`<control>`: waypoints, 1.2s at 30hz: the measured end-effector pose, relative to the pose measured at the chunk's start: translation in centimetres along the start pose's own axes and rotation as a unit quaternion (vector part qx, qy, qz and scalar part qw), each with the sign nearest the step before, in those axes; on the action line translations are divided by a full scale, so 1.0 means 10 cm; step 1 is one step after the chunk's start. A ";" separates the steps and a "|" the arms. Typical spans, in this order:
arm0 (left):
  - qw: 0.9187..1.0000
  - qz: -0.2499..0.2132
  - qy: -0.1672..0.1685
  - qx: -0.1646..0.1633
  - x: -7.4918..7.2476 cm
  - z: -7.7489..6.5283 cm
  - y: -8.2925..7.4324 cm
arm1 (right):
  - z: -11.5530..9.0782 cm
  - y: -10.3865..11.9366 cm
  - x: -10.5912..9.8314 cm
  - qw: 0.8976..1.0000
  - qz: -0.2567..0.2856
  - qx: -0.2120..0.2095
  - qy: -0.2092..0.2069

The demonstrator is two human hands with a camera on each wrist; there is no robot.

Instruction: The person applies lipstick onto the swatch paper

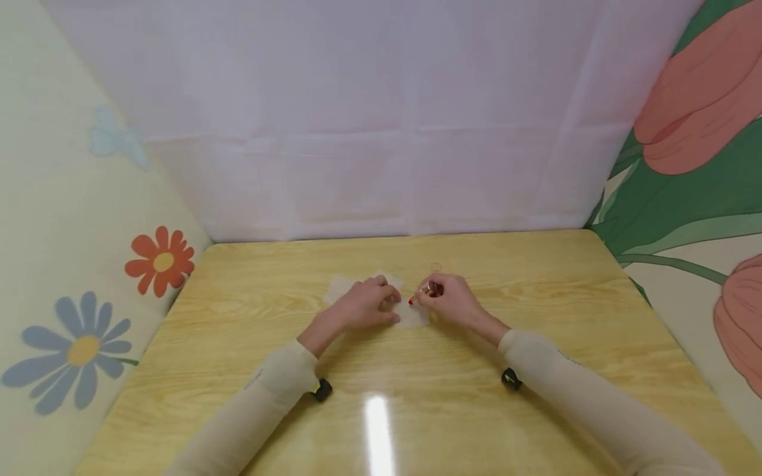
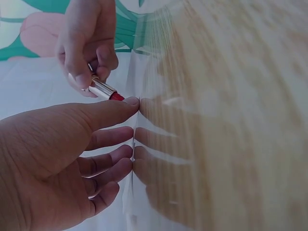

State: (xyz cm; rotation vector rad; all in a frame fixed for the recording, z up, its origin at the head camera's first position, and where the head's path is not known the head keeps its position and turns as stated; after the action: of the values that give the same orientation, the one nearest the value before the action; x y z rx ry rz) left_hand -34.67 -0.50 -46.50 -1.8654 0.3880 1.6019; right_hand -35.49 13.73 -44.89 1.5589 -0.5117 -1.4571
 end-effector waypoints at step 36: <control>1.000 0.020 0.016 -0.011 0.00 -0.02 -0.05 | -0.20 0.10 0.15 0.997 -0.040 -0.033 0.050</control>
State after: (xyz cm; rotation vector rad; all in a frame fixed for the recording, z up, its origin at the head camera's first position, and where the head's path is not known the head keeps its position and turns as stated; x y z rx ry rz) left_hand -34.21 -0.28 -46.31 -1.9131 0.4243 1.6105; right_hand -32.99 12.72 -45.09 1.6063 -0.3428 -1.4341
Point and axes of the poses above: each hand's wrist, its own z-axis towards the middle knuckle, its own x-axis out of the palm, y = z × x, the point moved 10 cm from there along z, towards the middle knuckle, and after that the axes turned 4 degrees about x, right-handed, at the moved point
